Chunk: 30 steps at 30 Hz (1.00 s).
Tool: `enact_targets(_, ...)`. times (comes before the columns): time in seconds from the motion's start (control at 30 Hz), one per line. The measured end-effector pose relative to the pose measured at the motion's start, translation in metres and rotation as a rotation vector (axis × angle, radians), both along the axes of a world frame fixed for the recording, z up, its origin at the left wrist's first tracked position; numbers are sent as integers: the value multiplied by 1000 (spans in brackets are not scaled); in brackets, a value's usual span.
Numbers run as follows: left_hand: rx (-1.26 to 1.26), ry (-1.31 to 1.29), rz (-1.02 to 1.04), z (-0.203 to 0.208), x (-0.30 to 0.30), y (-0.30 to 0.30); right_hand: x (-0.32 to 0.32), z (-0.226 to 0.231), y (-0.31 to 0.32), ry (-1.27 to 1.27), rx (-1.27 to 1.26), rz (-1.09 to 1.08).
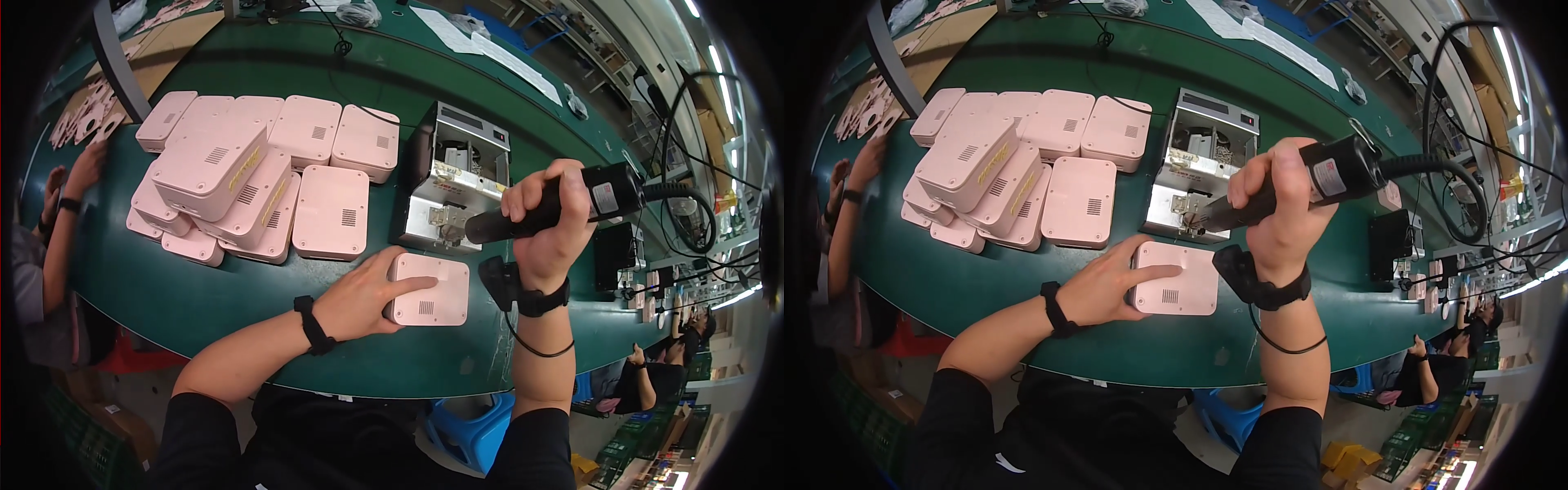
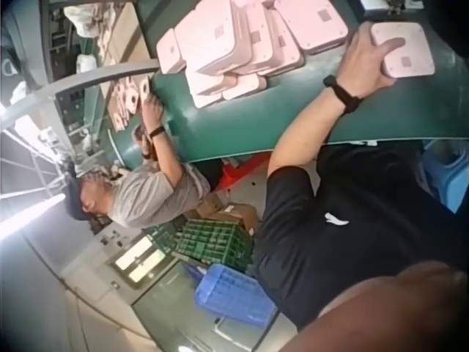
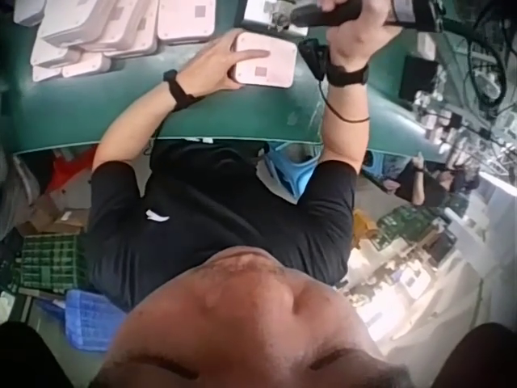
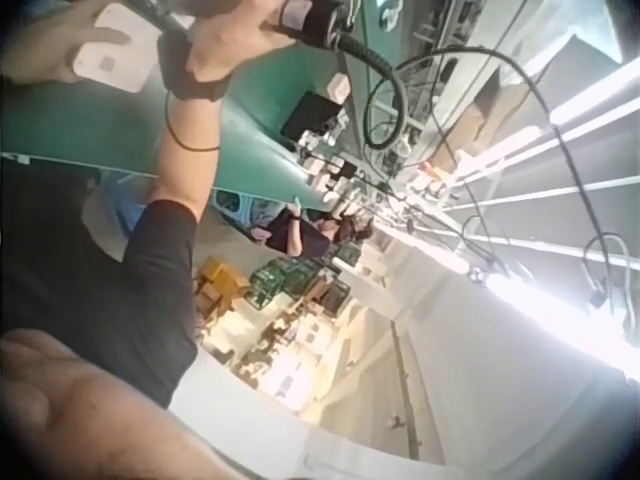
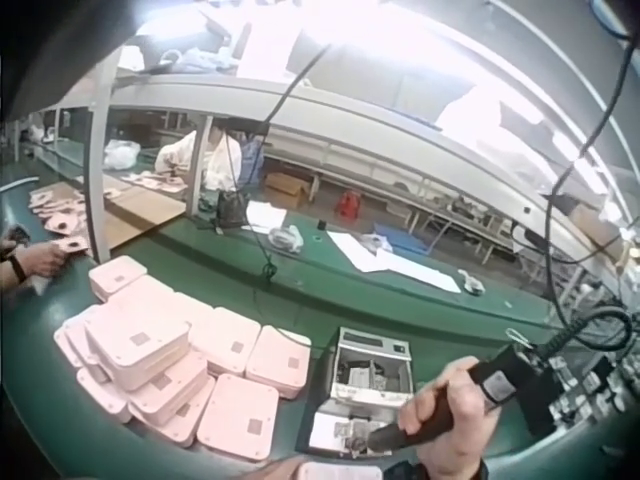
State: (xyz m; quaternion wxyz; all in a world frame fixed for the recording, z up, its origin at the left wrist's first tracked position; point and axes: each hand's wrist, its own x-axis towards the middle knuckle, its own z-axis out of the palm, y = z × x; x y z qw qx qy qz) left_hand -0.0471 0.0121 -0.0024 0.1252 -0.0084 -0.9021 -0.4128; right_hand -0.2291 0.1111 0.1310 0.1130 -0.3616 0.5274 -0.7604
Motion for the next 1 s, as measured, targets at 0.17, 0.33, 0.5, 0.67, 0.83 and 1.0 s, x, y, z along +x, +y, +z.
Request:
enact_targets(0.17, 1, -7, 4, -1, -1, -2, 7, -6, 17, -56, 34, 73)
enact_targets(0.33, -1, 5, 0, -4, -3, -1, 12, -12, 23, -8, 49, 43)
enact_targets(0.5, -6, 11, 2, -3, -1, 0, 11, -17, 22, -44, 7, 44)
enact_targets(0.67, -6, 3, -14, -1, -1, -1, 13, -13, 23, -35, -18, 65)
enact_targets(0.83, -5, -3, 1, -1, -2, -2, 9, -28, 24, -25, 26, 76)
enact_targets(1.0, 17, -15, -12, -1, -3, -2, 7, -32, 24, -39, -7, 141)
